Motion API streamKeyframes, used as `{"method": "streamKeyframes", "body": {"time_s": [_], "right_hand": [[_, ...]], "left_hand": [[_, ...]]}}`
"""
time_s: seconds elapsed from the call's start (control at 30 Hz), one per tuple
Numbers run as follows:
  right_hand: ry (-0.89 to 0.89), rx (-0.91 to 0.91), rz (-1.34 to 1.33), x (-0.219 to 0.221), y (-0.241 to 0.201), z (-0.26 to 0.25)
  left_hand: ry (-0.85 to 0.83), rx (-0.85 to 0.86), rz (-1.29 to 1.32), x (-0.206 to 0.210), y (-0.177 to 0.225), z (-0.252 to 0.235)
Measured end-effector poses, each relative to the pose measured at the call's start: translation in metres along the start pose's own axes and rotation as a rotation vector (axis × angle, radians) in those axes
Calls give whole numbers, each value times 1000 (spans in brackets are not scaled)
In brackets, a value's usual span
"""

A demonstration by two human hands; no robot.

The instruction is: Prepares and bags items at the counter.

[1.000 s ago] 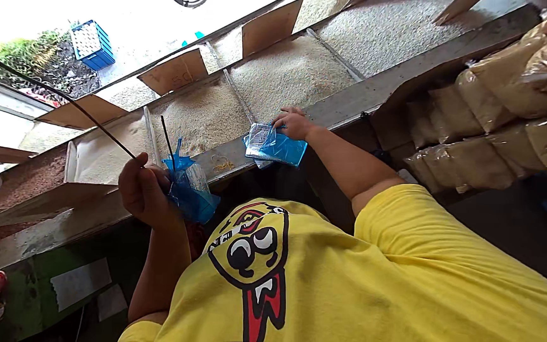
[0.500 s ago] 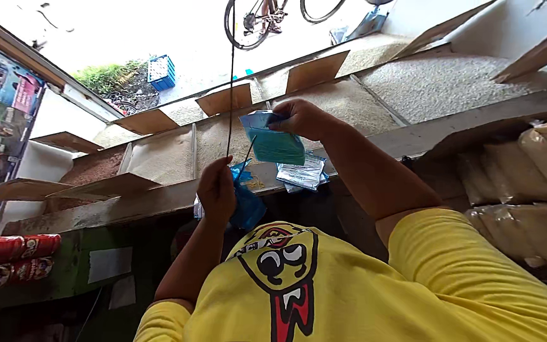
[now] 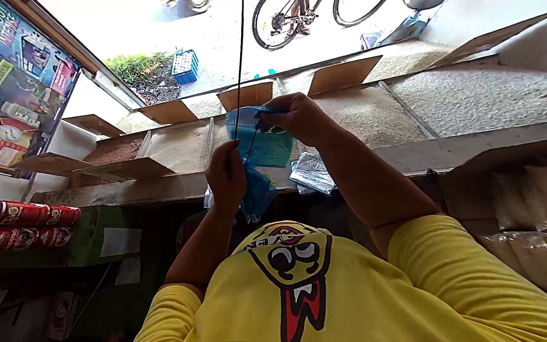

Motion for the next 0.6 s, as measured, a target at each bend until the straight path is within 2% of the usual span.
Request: {"method": "streamKeyframes", "body": {"time_s": [0.13, 0.3, 0.4, 0.6], "right_hand": [[18, -113, 258, 8, -6, 4], [85, -423, 693, 28, -11, 12], [138, -512, 884, 45, -15, 17], [143, -524, 927, 61, -14, 22]], "left_hand": [[3, -8, -15, -4, 3, 2], [56, -25, -37, -9, 7, 7], [137, -19, -21, -8, 7, 12], [202, -7, -69, -7, 4, 20]]}}
Point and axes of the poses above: each hand's wrist, its own z-axis away from the middle knuckle, its own x-axis out of the palm, y = z × x, the point moved 3 cm from there along -z, towards the middle knuckle, and after that the axes turned 8 degrees about -y, right-handed, at the moved point
